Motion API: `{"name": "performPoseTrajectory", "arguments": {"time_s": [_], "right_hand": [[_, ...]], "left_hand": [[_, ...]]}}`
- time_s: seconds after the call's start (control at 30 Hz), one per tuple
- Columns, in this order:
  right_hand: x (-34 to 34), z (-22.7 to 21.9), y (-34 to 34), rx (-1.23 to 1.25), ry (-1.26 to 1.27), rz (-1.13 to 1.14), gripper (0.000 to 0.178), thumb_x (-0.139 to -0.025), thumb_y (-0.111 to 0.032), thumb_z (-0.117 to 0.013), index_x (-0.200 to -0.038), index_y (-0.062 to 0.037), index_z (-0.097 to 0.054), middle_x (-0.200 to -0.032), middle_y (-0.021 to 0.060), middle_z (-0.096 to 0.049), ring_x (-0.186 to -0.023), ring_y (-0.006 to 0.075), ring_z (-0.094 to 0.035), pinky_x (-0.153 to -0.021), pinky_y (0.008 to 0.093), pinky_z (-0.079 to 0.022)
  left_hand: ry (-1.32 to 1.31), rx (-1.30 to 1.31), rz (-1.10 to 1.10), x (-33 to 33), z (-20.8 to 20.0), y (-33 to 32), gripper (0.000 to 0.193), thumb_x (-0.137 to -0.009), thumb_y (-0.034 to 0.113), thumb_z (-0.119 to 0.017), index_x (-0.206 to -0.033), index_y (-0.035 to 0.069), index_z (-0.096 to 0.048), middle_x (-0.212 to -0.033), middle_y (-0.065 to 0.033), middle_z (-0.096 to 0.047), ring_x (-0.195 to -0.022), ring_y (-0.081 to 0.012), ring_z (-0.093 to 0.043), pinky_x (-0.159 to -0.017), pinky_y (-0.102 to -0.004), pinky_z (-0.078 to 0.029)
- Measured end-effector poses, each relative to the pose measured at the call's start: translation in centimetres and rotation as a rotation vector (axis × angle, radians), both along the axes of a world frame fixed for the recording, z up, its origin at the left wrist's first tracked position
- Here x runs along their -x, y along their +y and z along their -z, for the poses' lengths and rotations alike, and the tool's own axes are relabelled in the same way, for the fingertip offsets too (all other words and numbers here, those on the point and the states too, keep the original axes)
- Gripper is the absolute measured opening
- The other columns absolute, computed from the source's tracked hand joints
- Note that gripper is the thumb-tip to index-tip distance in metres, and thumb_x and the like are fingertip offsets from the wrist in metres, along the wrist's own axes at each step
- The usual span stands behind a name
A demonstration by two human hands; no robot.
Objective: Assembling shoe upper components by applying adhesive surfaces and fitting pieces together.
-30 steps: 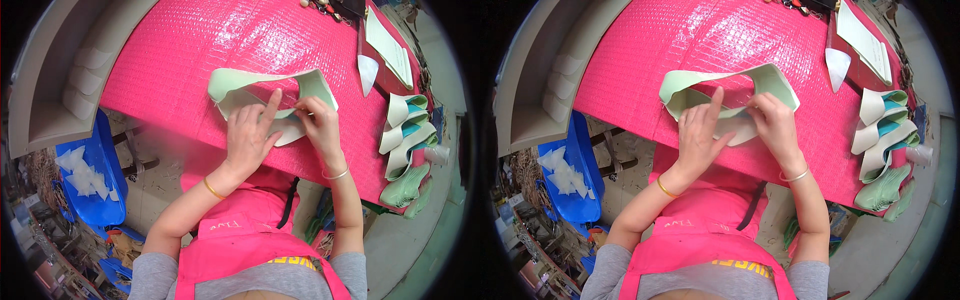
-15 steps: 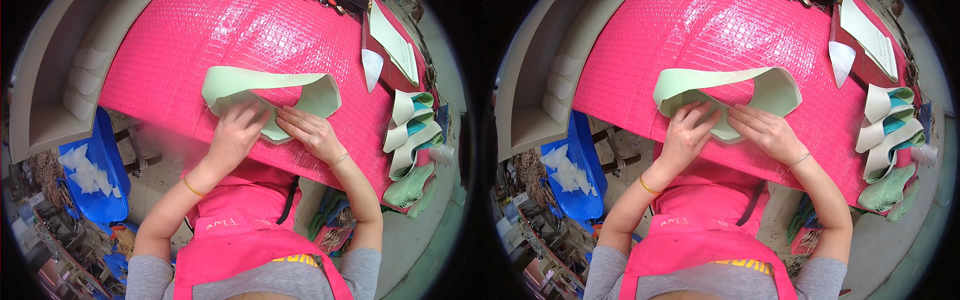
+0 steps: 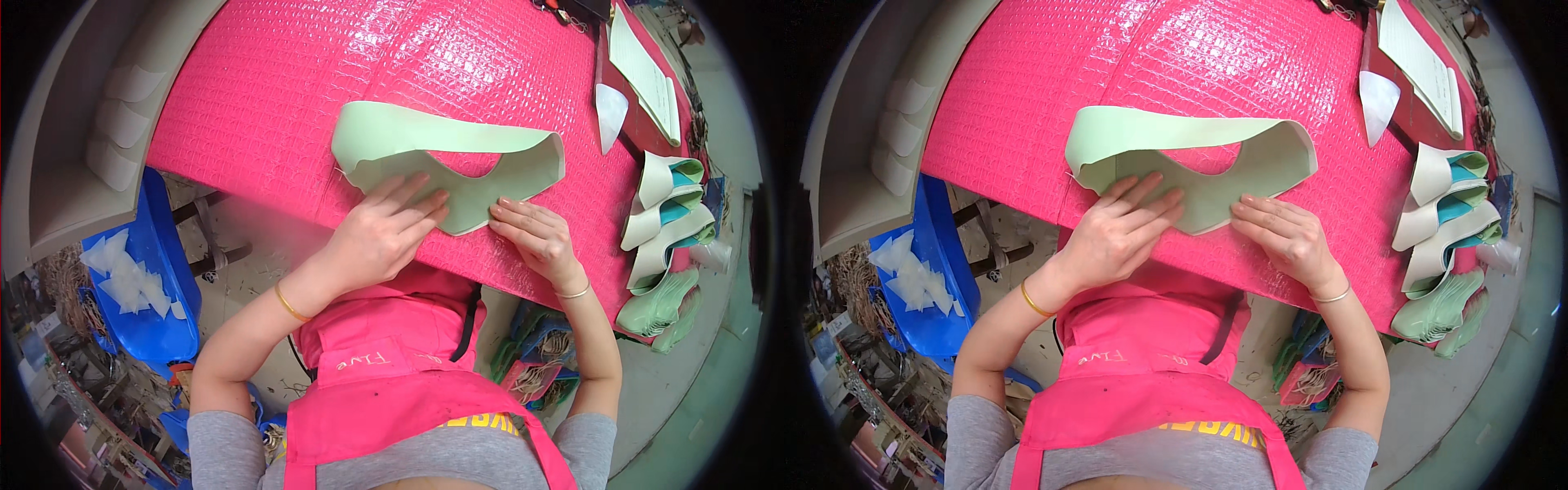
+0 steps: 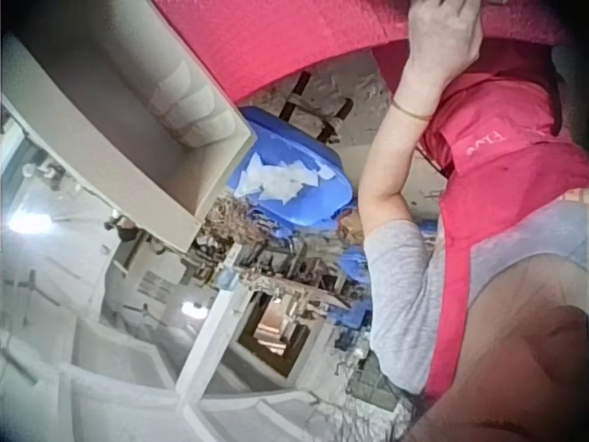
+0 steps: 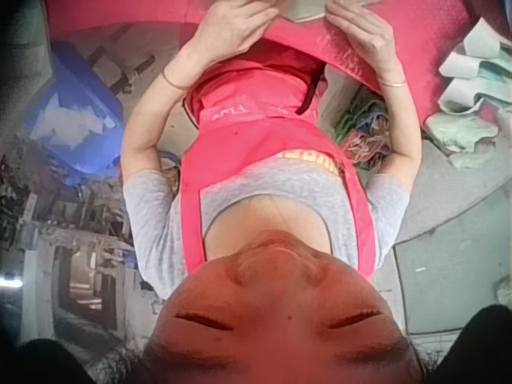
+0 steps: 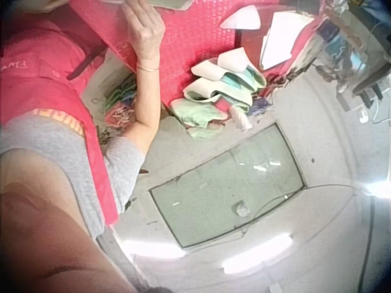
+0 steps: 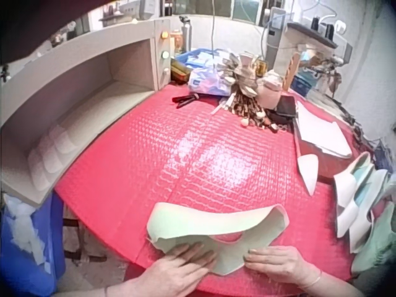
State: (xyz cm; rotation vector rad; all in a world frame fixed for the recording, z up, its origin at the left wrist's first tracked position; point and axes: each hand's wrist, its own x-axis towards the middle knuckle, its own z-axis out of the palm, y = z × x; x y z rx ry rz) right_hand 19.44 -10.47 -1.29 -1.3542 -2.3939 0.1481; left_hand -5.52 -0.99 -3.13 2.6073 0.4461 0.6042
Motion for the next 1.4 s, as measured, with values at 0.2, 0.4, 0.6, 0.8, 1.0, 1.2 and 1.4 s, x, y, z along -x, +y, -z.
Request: {"name": "performPoseTrajectory", "arguments": {"time_s": [0.2,0.4,0.6,0.8,1.0,1.2,1.4], "right_hand": [[4.3,-1.6,4.9,0.247,0.049,-0.033,0.057,-0.075,-0.036,-0.057,-0.123,-0.0077,-0.045,-0.125,0.0166,-0.044,-0.117,0.0276,-0.043,-0.094,0.0415,-0.036],[4.2,-0.8,0.6,0.444,-0.187,-0.034,0.071,-0.079,-0.054,-0.043,-0.131,-0.0079,-0.033,-0.137,0.01,-0.031,-0.128,0.0259,-0.027,-0.103,0.0475,-0.021],[4.4,-0.7,4.0,0.415,-0.087,-0.005,0.069,-0.081,-0.051,-0.043,-0.131,-0.0043,-0.032,-0.136,0.012,-0.032,-0.128,0.0262,-0.027,-0.104,0.0466,-0.02],[6.9,-0.1,0.5,0.368,-0.119,0.077,0.067,-0.081,-0.047,-0.045,-0.131,-0.0039,-0.032,-0.136,0.0134,-0.031,-0.127,0.0272,-0.028,-0.103,0.0454,-0.02],[7.0,-0.3,0.3,0.468,-0.114,0.072,0.065,-0.082,-0.048,-0.043,-0.132,-0.0074,-0.032,-0.138,0.0104,-0.03,-0.128,0.0261,-0.026,-0.103,0.046,-0.02],[11.4,0.5,5.2,0.2,-0.041,0.181,0.07,-0.081,-0.051,-0.043,-0.133,-0.006,-0.029,-0.134,0.0138,-0.033,-0.125,0.0261,-0.03,-0.104,0.0431,-0.019],[9.6,0.3,1.6,0.276,0.024,0.116,0.059,-0.08,-0.037,-0.053,-0.128,-0.0061,-0.038,-0.134,0.01,-0.036,-0.122,0.0242,-0.035,-0.1,0.0396,-0.029]], "left_hand": [[-0.014,0.057,0.152,0.8,-0.1,0.4,0.039,-0.064,0.003,-0.057,-0.103,0.003,-0.058,-0.114,-0.0098,-0.055,-0.11,-0.0288,-0.05,-0.093,-0.0424,-0.04],[-0.013,0.022,0.057,3.5,0.1,2.1,0.031,-0.062,0.005,-0.06,-0.094,0.004,-0.059,-0.101,-0.0094,-0.061,-0.092,-0.0217,-0.059,-0.076,-0.0326,-0.048],[-0.071,-0.066,0.063,2.0,-0.1,2.1,0.03,-0.059,0.0,-0.057,-0.089,-0.001,-0.059,-0.097,-0.0124,-0.06,-0.097,-0.0256,-0.058,-0.082,-0.0361,-0.047],[-0.02,-0.07,0.098,3.6,0.3,3.1,0.027,-0.059,0.002,-0.058,-0.086,0.0,-0.059,-0.093,-0.0112,-0.06,-0.093,-0.0244,-0.059,-0.076,-0.0334,-0.049],[-0.164,-0.115,0.226,3.9,0.5,3.7,0.024,-0.059,0.002,-0.057,-0.082,-0.003,-0.058,-0.081,-0.0123,-0.059,-0.08,-0.0257,-0.061,-0.065,-0.0314,-0.05],[-0.271,-0.162,0.144,3.8,-1.1,4.3,0.026,-0.056,0.0,-0.056,-0.082,-0.004,-0.058,-0.079,-0.0142,-0.056,-0.078,-0.0302,-0.059,-0.065,-0.0362,-0.051],[0.106,-0.359,-0.025,3.4,-0.9,4.2,0.036,-0.063,-0.001,-0.053,-0.098,-0.003,-0.06,-0.102,-0.0123,-0.059,-0.109,-0.0247,-0.051,-0.087,-0.0309,-0.044]]}}
